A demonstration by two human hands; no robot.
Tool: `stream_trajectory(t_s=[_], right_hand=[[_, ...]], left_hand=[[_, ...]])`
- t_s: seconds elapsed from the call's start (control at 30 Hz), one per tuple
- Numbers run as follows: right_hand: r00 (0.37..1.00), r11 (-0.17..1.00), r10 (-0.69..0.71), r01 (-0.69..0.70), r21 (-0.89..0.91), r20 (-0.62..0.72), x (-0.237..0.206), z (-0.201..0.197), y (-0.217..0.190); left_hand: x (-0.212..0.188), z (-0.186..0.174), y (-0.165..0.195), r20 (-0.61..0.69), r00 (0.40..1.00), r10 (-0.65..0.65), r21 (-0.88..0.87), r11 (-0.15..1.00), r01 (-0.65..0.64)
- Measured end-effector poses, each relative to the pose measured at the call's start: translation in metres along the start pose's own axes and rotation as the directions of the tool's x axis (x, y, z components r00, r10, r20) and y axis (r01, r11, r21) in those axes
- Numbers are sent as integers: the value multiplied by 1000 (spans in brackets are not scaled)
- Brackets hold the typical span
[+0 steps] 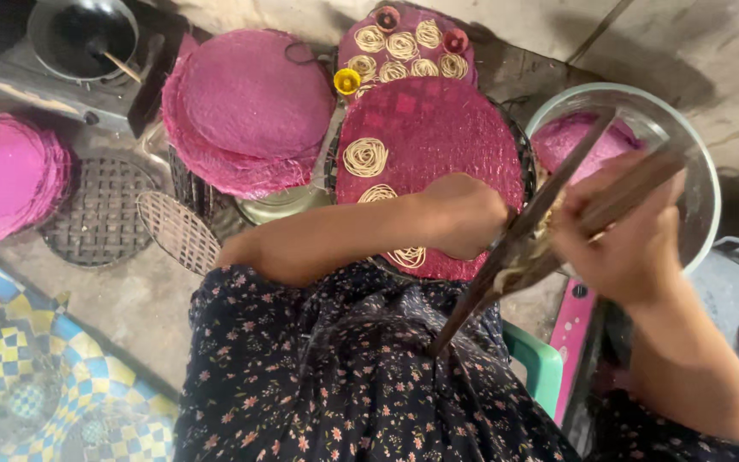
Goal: The person scoops dough from a large basin into a wooden hand press, then squeezes the press to extrude noodle strands onto a round pink tray, forming noodle nests. They repeat the process, filling the tray with nests and repositioning the press between portions.
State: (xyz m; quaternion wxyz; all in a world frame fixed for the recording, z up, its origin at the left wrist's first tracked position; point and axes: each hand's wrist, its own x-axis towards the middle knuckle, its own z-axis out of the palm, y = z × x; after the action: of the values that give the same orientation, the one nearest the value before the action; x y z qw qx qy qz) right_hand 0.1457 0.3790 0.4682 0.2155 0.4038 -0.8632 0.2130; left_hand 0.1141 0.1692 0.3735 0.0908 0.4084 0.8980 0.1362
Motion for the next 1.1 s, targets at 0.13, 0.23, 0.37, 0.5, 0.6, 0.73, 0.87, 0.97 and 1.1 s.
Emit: stream_trajectory(t_s=[0.13,0.23,0.37,0.5,0.6,0.73,0.87,0.97,1.1], right_hand=[[817,532,565,-469,705,116,-42,-24,37],[689,335,724,-367,868,12,-80,-36,60],[520,686,570,126,717,-637,-100,9,73],[317,674,602,290,679,-733,-91,56,48],[317,562,707,291,774,-632,-75,72,30],[449,439,724,287,851,-524,-64,96,17],[609,-46,785,237,970,-112,-74,133,10],[697,-36,709,-120,992,110,-89,163,5],[882,873,422,-458,167,209,-114,186,0]], left_hand=[[-48,-23,-18,-284,959,-6,-10,1000,4],[-78,-25,-53,-302,898,-321,-307,924,227],[-96,16,-80,-449,890,-77,-893,56,-446],[-84,54,-85,-452,892,-15,-892,-18,-452],[-74,56,-83,-517,856,21,-855,-58,-515],[-64,40,-77,-640,767,-38,-765,122,-632],[-59,30,-83,-689,724,44,-519,-727,-449],[-74,36,-98,-791,600,-116,-606,21,-795],[-116,51,-107,-546,730,-411,-807,25,-590]])
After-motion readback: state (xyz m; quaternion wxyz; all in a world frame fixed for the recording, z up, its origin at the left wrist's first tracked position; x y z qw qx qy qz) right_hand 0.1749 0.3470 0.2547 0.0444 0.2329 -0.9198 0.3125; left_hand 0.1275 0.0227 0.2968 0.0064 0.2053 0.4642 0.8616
